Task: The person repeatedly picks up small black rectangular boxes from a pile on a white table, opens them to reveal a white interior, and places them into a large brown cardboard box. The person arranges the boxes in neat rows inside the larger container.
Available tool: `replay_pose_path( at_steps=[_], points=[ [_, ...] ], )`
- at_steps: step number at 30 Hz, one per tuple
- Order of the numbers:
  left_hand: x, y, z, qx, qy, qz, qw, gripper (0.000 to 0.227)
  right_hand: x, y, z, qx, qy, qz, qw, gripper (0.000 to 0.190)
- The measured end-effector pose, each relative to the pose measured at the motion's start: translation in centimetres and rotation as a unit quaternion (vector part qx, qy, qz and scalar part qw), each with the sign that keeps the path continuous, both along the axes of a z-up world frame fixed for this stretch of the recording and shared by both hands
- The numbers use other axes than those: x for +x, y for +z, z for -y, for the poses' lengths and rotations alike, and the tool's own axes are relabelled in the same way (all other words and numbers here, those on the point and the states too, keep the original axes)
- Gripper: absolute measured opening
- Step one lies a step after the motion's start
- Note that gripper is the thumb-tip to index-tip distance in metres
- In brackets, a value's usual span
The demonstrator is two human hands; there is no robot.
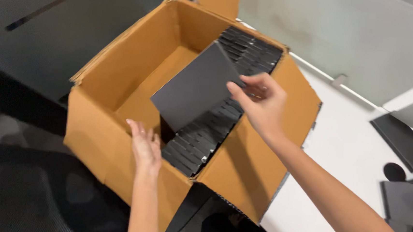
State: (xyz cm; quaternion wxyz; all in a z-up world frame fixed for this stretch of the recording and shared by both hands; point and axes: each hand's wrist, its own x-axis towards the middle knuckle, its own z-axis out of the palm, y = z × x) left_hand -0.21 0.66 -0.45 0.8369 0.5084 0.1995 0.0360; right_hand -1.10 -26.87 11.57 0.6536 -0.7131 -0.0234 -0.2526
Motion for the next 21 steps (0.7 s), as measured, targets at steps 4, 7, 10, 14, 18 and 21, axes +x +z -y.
replay_pose_path(
  at_steps=[4,7,10,14,18,21],
  points=[
    [0.9,0.0,0.1,0.033,-0.025,-0.026,0.999,0.105,3.0,-1.9,-4.7,-0.071,0.011,-0.019,0.997,0.023],
    [1.7,0.4,0.5,0.046,-0.061,-0.063,0.995,0.107,3.6,-3.7,-7.1,-0.110,0.066,-0.040,0.991,0.021],
    [2.1,1.0,0.8,0.033,-0.105,-0.085,0.990,0.109,3.5,-5.0,-8.3,-0.141,0.131,-0.066,0.979,0.016],
    [2.3,1.3,0.9,0.049,-0.179,-0.091,0.978,0.111,3.1,-5.9,-8.2,-0.173,0.165,-0.082,0.968,0.014],
    [2.5,1.4,0.8,0.072,-0.207,-0.102,0.970,0.112,2.3,-5.8,-7.1,-0.169,0.165,-0.087,0.968,0.014],
    [2.4,1.8,0.9,0.066,-0.204,-0.111,0.971,0.110,1.3,-5.4,-5.8,-0.152,0.153,-0.131,0.968,0.017]
  ],
)
